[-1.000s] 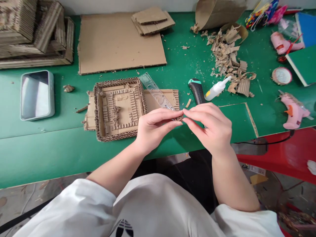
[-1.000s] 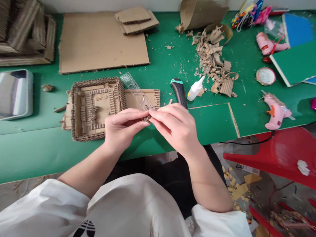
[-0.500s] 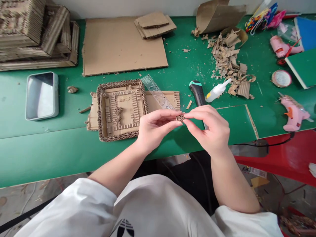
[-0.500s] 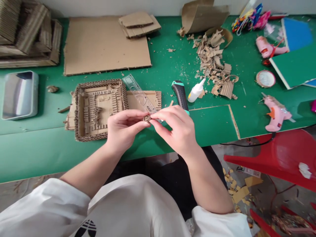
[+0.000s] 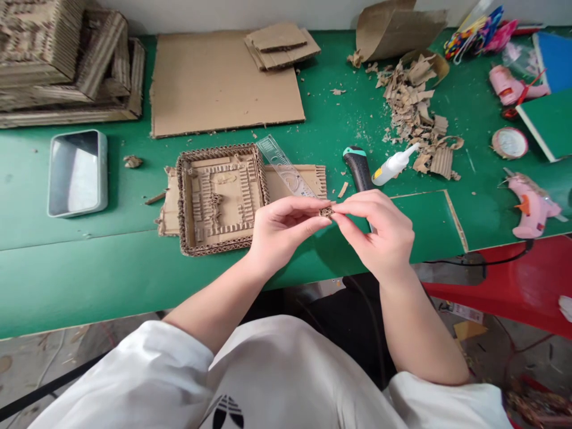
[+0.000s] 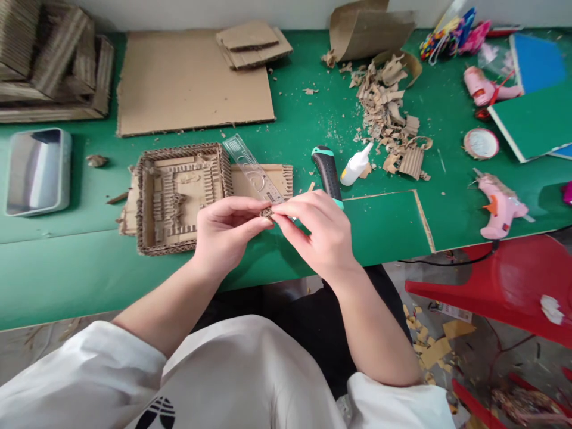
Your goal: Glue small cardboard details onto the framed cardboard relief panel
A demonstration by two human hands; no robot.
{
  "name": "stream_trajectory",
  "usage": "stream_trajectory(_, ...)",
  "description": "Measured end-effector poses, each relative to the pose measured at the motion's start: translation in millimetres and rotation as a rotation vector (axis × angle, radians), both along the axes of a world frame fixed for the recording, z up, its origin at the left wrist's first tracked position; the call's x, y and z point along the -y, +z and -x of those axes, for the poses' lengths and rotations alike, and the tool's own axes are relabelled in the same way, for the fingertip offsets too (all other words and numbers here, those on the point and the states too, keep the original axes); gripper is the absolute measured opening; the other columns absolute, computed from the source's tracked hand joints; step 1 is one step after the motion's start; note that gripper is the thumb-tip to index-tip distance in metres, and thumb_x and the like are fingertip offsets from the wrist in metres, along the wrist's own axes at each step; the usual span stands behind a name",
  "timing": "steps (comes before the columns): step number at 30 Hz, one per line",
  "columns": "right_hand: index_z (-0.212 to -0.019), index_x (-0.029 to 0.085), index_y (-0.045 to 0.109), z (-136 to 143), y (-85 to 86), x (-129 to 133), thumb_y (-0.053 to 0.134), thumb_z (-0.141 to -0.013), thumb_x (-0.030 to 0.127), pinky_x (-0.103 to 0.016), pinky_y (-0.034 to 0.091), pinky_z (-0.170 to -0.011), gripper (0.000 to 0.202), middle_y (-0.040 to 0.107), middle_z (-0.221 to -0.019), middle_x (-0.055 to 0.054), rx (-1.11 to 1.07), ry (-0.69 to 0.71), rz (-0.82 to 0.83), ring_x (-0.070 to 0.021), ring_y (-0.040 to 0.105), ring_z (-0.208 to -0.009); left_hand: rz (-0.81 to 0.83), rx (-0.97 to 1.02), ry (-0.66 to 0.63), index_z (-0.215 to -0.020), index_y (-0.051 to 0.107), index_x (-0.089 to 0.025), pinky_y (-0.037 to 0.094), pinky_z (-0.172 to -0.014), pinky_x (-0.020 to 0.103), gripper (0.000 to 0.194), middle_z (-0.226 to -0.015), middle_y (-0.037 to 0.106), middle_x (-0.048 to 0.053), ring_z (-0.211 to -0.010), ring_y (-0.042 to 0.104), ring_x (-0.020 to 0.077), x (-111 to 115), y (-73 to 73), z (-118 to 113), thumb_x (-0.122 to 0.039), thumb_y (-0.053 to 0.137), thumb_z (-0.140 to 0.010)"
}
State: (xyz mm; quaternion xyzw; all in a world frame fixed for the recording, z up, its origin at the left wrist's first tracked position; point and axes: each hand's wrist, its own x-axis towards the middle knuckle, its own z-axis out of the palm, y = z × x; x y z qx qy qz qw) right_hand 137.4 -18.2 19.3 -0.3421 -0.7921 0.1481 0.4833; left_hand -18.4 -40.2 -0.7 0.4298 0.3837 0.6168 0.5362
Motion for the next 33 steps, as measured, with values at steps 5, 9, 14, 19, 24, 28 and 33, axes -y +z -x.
stream_trajectory(5, -0.092, 0.024, 0.066, -1.2, -1.6, -1.2, 0.062, -0.081, 0.014, -0.032, 0.055, -0.075, 0.016, 0.07, -0.086, -0.001, 0.004, -0.003, 0.035, -0.0145, 0.066, -0.078, 0.042, 0.053, -0.043, -0.084, 0.075, -0.026, 0.056, -0.069, 0.02, 0.023, -0.088, 0.072, 0.001, -0.079, 0.066, 0.012, -4.7, -0.4, 1.7, -0.017, 0.081, -0.064)
stream_trajectory(9, -0.092, 0.024, 0.066, -2.2, -2.1, -2.2, 0.063, -0.08, 0.014, -0.033, 0.056, -0.075, 0.016, 0.07, -0.085, -0.001, -0.003, 0.008, 0.046, -0.015, 0.066, -0.078, 0.107, 0.096, -0.071, -0.088, 0.075, -0.027, 0.056, -0.07, 0.021, 0.026, -0.086, 0.071, 0.0, -0.073, 0.064, 0.0097, -5.8, -0.7, 2.8, -0.019, 0.08, -0.064)
stream_trajectory(14, -0.093, 0.024, 0.066, -3.6, -2.0, -2.4, 0.064, -0.079, 0.012, -0.032, 0.055, -0.076, 0.018, 0.07, -0.087, -0.002, -0.02, 0.031, 0.071, -0.0142, 0.065, -0.08, 0.13, 0.149, -0.073, -0.089, 0.073, -0.026, 0.056, -0.071, 0.022, 0.029, -0.087, 0.072, -0.001, -0.073, 0.065, 0.0095, -5.8, -1.2, 2.8, -0.019, 0.082, -0.062)
stream_trajectory(19, -0.094, 0.024, 0.068, -4.6, -1.3, -1.4, 0.063, -0.08, 0.012, -0.031, 0.055, -0.075, 0.02, 0.07, -0.088, -0.002, -0.017, 0.028, 0.088, -0.0142, 0.066, -0.08, 0.143, 0.088, -0.099, -0.093, 0.073, -0.027, 0.055, -0.069, 0.021, 0.03, -0.076, 0.069, -0.002, -0.068, 0.064, 0.009, -5.8, -1.8, 4.3, -0.021, 0.081, -0.064)
stream_trajectory(24, -0.096, 0.024, 0.068, -4.4, -1.1, -0.8, 0.062, -0.081, 0.011, -0.03, 0.055, -0.076, 0.021, 0.07, -0.089, -0.001, -0.01, 0.031, 0.092, -0.0131, 0.065, -0.08, 0.14, 0.108, -0.134, -0.09, 0.074, -0.025, 0.054, -0.067, 0.019, 0.025, -0.071, 0.068, -0.002, -0.065, 0.064, 0.0083, -5.9, -2.0, 4.7, -0.022, 0.08, -0.066)
stream_trajectory(28, -0.093, 0.023, 0.068, -4.8, 0.9, -0.6, 0.063, -0.08, 0.011, -0.03, 0.055, -0.075, 0.019, 0.07, -0.088, -0.001, -0.033, 0.063, 0.103, -0.0131, 0.065, -0.08, 0.139, 0.149, -0.145, -0.089, 0.073, -0.024, 0.054, -0.067, 0.019, 0.023, -0.07, 0.068, -0.002, -0.064, 0.065, 0.0077, -6.7, -2.2, 4.1, -0.021, 0.079, -0.067)
stream_trajectory(33, -0.085, 0.022, 0.066, -5.1, 3.5, 1.0, 0.062, -0.08, 0.012, -0.03, 0.054, -0.076, 0.012, 0.069, -0.082, 0.0, -0.037, 0.116, 0.149, -0.0134, 0.065, -0.079, 0.12, 0.155, -0.154, -0.089, 0.072, -0.024, 0.054, -0.065, 0.017, 0.022, -0.07, 0.067, -0.003, -0.063, 0.065, 0.0067, -7.2, -2.7, 3.9, -0.021, 0.078, -0.068)
